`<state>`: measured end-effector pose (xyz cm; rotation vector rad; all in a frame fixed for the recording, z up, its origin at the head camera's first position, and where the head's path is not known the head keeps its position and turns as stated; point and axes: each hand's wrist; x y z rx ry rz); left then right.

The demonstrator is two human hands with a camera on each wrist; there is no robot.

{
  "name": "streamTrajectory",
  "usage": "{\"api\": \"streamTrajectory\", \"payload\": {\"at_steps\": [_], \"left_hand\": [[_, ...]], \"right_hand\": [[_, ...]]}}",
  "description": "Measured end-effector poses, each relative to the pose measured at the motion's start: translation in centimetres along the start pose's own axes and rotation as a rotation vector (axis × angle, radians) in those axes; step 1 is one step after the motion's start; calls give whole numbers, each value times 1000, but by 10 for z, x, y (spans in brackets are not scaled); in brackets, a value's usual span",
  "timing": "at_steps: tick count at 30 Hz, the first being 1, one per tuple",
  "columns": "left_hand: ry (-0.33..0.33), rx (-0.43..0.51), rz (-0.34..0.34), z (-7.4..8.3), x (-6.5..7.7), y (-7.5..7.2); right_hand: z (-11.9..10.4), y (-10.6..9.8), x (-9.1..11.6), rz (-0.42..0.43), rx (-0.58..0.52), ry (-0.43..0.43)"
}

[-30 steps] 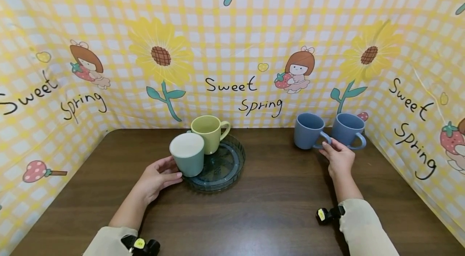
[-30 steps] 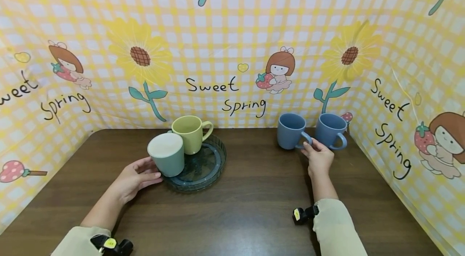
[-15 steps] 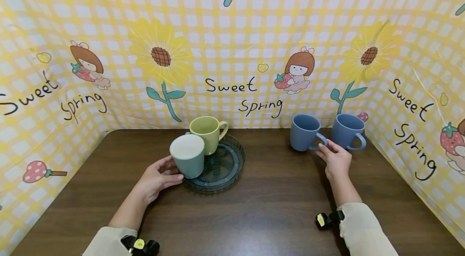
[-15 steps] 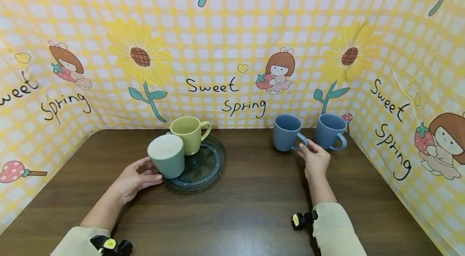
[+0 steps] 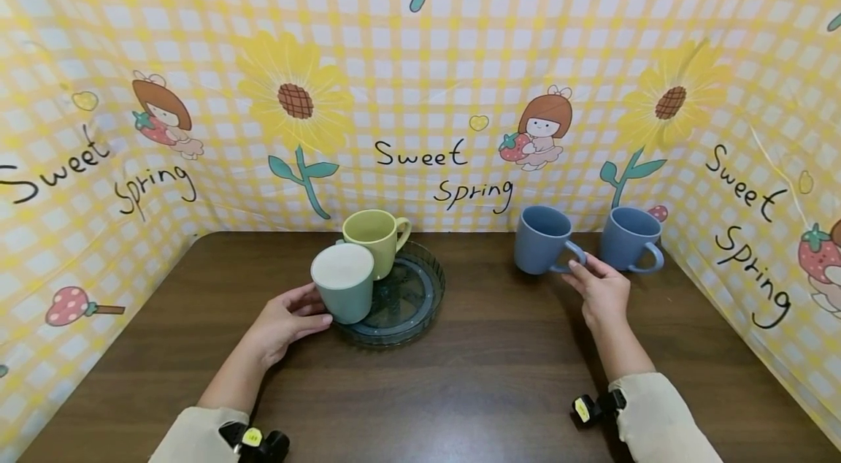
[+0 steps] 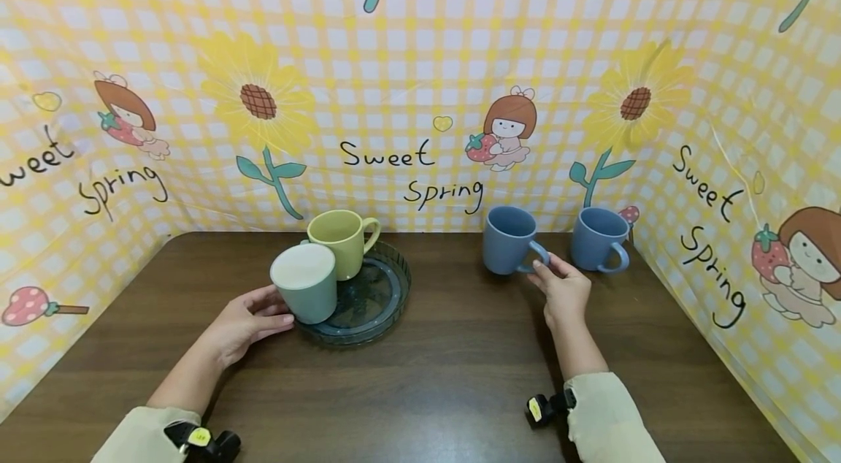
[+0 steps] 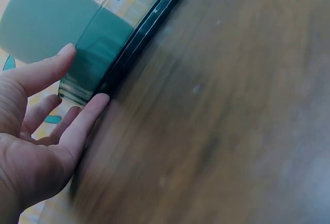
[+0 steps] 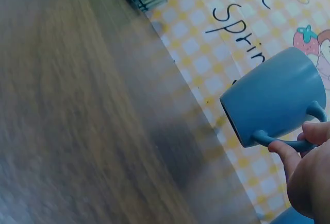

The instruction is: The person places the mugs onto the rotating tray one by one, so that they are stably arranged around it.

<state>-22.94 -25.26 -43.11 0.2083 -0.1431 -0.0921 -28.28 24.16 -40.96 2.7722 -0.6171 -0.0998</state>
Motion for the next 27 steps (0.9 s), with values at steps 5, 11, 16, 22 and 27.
{"api": "streamTrajectory", "payload": {"at_steps": [5,11,16,22,27], "left_hand": [[17,-6,6,2,-4,-5],[24,-19,-48,6,-12,-14],[25,-86,-111,8,-19,-22],[16,-63,-188,5,-27,-28],[9,-45,-175,2,-29,-28]], "right_hand": [[-3,2,4,-24,-33,-1],[-7,5,11,-71,-61,9],[-9,8,16,-92,-65,21],[-10,10,22,-142,-101,4],[-13,13,28,-185,-94,20]]}}
Point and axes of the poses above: each hand's wrist, its own x-axis away from the middle knuckle, its own y-axis out of the palm, z = x × y, and after that the axes turned 12 degrees about x, right-handed
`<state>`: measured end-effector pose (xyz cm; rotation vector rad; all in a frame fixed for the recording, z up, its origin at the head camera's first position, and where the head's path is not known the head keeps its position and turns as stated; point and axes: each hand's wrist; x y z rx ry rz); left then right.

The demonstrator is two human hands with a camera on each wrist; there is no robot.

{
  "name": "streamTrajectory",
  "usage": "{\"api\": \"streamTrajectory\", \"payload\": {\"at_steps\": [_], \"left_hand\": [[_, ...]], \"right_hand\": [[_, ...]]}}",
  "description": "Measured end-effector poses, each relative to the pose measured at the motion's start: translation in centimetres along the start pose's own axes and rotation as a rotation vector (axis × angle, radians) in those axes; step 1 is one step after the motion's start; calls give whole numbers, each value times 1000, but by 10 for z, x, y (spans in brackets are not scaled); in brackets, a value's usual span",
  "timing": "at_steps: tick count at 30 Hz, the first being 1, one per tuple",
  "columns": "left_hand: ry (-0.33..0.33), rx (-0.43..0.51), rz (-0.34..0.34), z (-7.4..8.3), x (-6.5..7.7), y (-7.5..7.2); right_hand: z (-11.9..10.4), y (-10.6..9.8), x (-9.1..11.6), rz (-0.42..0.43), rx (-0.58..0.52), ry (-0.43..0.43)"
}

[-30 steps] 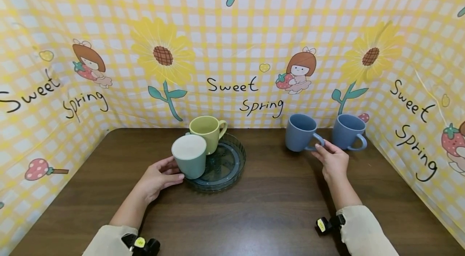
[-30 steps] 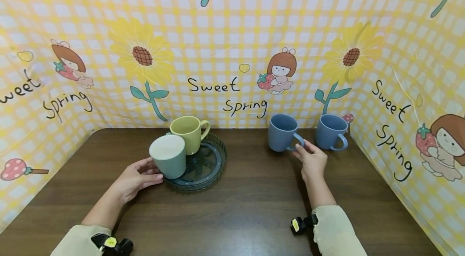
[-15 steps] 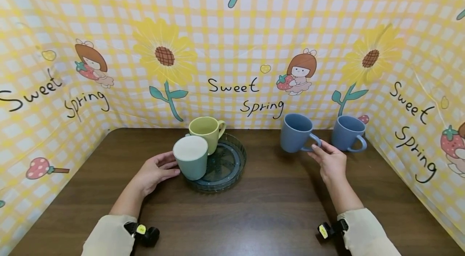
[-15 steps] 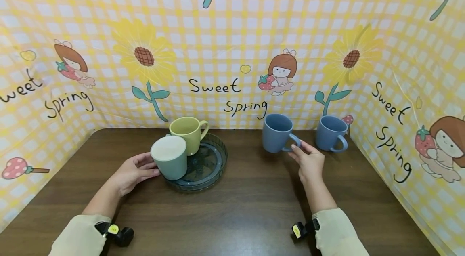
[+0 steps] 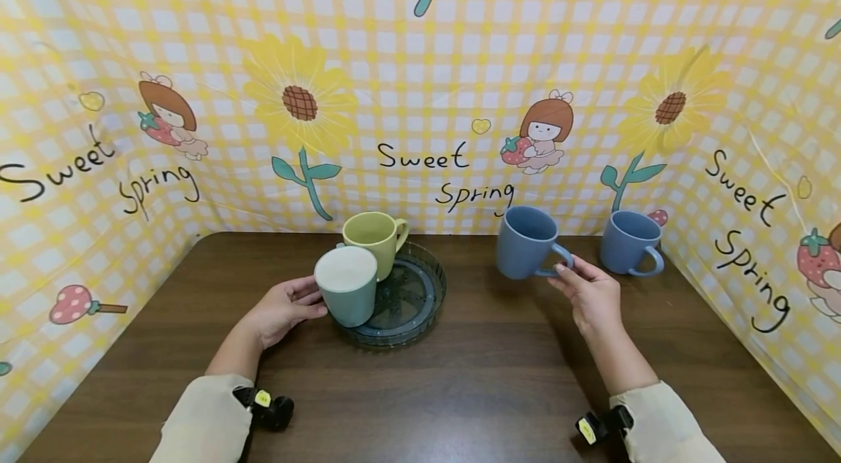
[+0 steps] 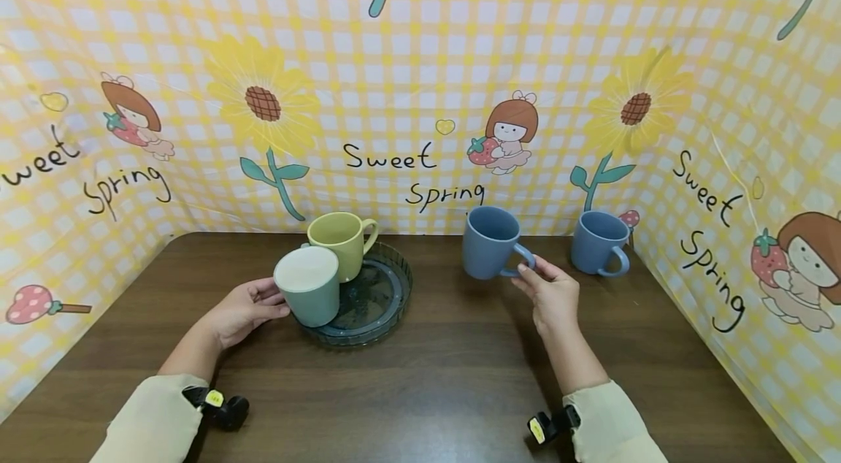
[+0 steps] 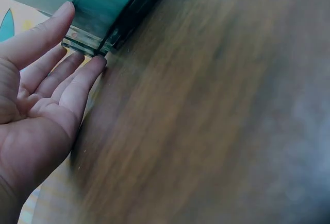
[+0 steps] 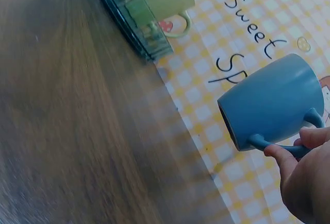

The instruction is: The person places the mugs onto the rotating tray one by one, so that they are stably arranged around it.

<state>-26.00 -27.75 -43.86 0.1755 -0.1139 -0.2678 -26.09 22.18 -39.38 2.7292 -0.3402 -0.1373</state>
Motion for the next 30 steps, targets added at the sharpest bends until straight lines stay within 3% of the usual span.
{"api": "streamTrajectory", "payload": {"at_steps": [17,30], "left_hand": [[-3,26,103,0,8,9],[29,120,116,-4,12,11]], "right_hand": [[-4,12,12,-95,33,11],[-6,27,17,-146,79,-1]]}}
Point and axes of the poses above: each hand's wrist, its own x-axis away from the middle knuckle, its own y-axis out of the palm, z = x × y, and after that the axes turned 12 degrees about x, right-handed
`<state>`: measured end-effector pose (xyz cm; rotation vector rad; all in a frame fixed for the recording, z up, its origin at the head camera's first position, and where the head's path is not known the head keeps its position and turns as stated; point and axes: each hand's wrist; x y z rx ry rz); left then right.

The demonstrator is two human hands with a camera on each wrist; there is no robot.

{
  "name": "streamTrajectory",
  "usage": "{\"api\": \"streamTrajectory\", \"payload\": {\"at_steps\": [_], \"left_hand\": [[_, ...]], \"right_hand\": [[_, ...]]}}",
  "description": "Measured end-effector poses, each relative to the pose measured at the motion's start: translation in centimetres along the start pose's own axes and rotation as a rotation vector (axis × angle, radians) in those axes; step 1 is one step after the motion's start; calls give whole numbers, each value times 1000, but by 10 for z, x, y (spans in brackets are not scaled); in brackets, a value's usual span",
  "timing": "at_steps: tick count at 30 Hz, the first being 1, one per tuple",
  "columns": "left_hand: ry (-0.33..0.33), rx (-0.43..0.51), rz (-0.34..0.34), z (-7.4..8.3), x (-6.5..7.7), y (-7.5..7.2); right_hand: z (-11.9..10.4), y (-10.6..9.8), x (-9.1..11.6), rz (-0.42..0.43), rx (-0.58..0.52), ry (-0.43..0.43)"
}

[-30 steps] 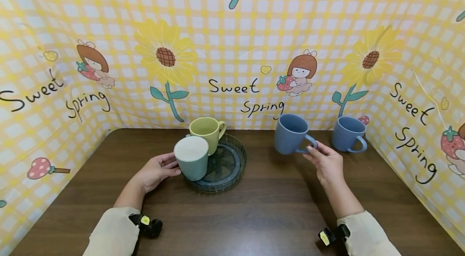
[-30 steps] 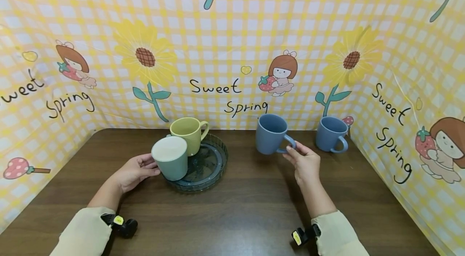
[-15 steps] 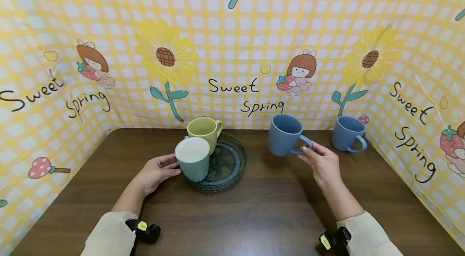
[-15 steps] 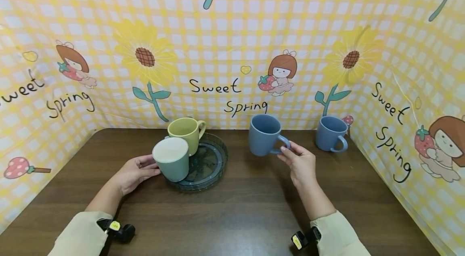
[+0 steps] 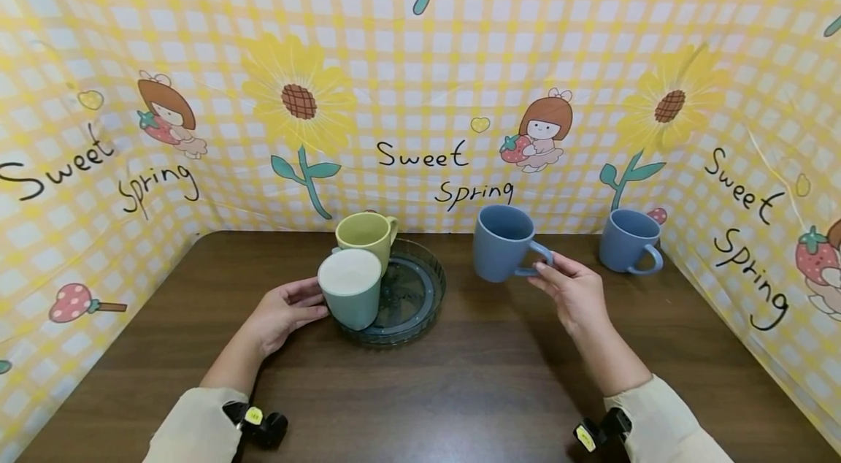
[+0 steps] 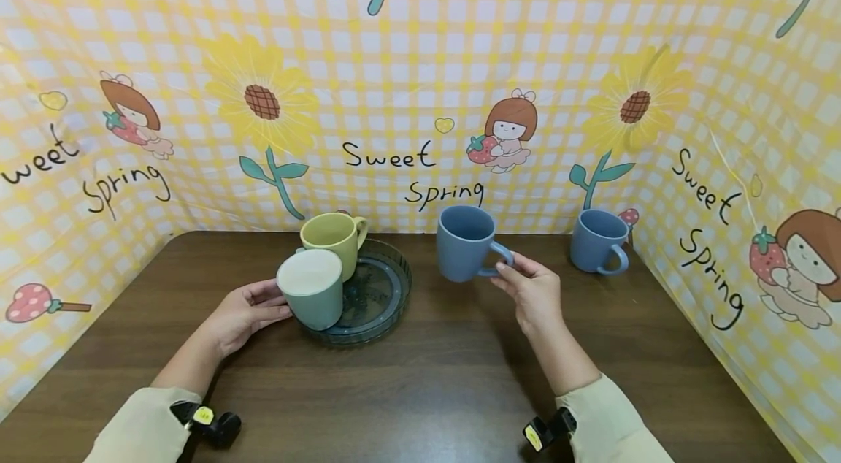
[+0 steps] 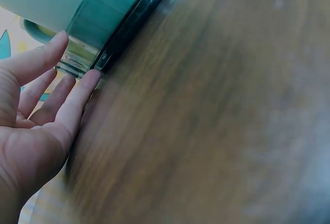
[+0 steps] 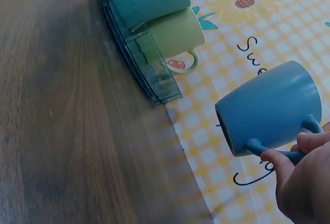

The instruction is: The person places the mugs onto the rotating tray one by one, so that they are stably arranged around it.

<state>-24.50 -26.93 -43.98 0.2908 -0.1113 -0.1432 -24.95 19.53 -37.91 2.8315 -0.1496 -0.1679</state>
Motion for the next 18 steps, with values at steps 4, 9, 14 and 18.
{"api": "streamTrajectory", "payload": {"at_steps": [4,9,14,18], "left_hand": [[4,39,11,-1,1,2],[2,51,26,-1,2,4],[-6,39,30,0,4,4],[-9,35,34,1,5,5]], "right_hand": [[-2,5,0,-7,0,18],[-5,12,0,-29,18,35],[-6,20,-1,-59,27,25],[-5,26,-2,-67,38,28]]}}
Point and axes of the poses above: each hand's wrist, its own x-axis away from the middle knuckle, its own y-axis out of the palm, z = x × y, and after that the axes turned 12 degrees about x, right-handed
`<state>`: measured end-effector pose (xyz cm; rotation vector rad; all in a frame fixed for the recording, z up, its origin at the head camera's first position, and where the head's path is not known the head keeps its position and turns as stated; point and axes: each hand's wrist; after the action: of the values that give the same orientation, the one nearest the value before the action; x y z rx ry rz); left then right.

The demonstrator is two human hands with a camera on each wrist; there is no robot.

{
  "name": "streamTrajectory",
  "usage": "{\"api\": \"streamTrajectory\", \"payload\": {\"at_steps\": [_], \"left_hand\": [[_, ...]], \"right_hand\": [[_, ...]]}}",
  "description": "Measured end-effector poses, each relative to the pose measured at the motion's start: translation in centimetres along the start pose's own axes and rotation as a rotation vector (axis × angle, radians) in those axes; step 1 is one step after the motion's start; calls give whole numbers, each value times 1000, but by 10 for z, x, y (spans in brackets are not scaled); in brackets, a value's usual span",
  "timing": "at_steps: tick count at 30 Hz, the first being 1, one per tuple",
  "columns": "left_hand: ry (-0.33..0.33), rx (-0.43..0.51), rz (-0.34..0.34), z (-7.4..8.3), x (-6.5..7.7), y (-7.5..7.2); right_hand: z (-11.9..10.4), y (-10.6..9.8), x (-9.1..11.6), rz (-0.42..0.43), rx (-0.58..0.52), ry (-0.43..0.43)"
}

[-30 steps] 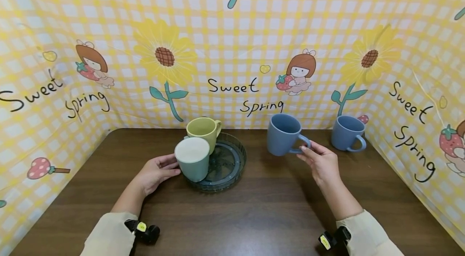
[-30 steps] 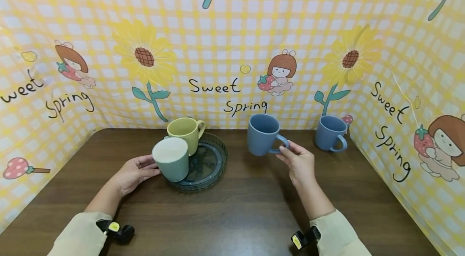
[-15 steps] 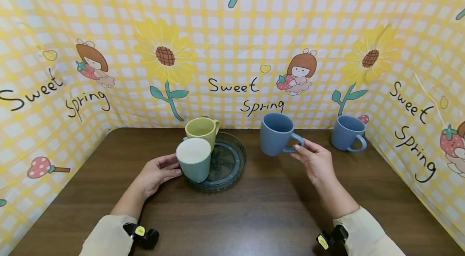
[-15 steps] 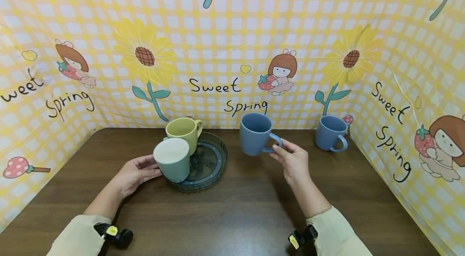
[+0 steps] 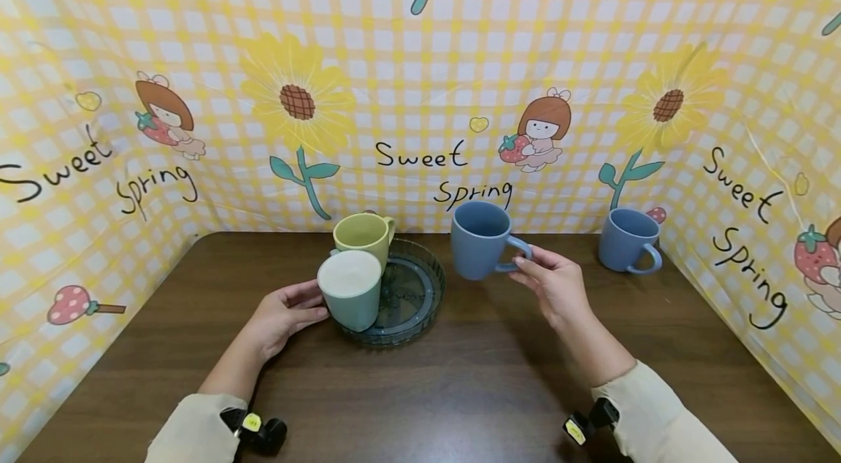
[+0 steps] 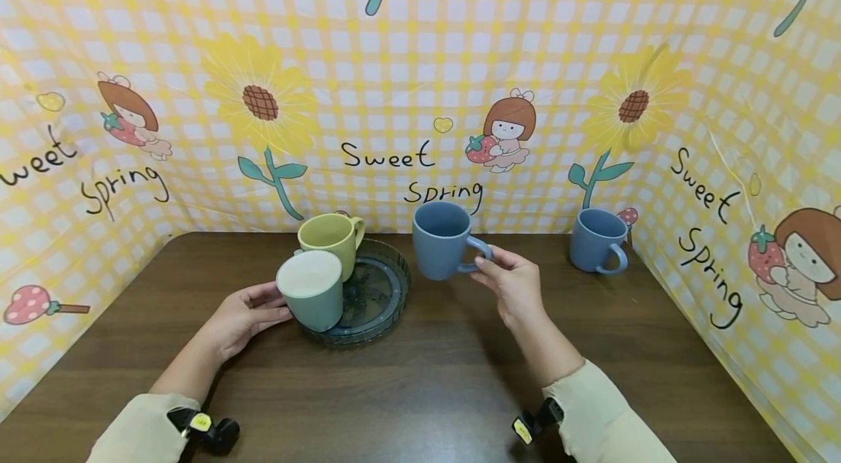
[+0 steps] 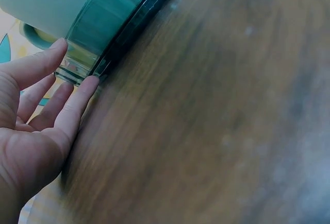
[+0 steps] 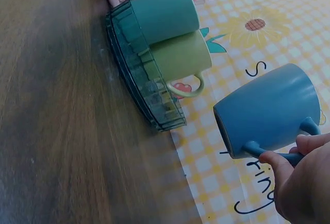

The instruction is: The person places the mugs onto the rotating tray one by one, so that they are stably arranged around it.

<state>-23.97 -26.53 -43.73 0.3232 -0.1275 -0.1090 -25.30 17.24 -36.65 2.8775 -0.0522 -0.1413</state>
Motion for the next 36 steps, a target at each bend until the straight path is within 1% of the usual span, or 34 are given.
{"api": "streamTrajectory", "payload": {"at_steps": [9,20,36], "left_hand": [[-2,5,9,0,1,1],[3,15,5,0,1,0],[3,9,2,1,0,1]], "right_hand": [[4,11,-2,4,25,5],[10,25,-3,1,23,16],[12,35,-7,-19,15,29]]}}
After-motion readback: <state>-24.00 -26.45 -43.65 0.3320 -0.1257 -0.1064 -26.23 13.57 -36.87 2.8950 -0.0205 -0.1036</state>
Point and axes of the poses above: each hand's wrist, its own x-axis away from the middle knuckle, its own y-axis out of the palm, z = x × y, and after that the axes turned 12 degrees about x, right-handed
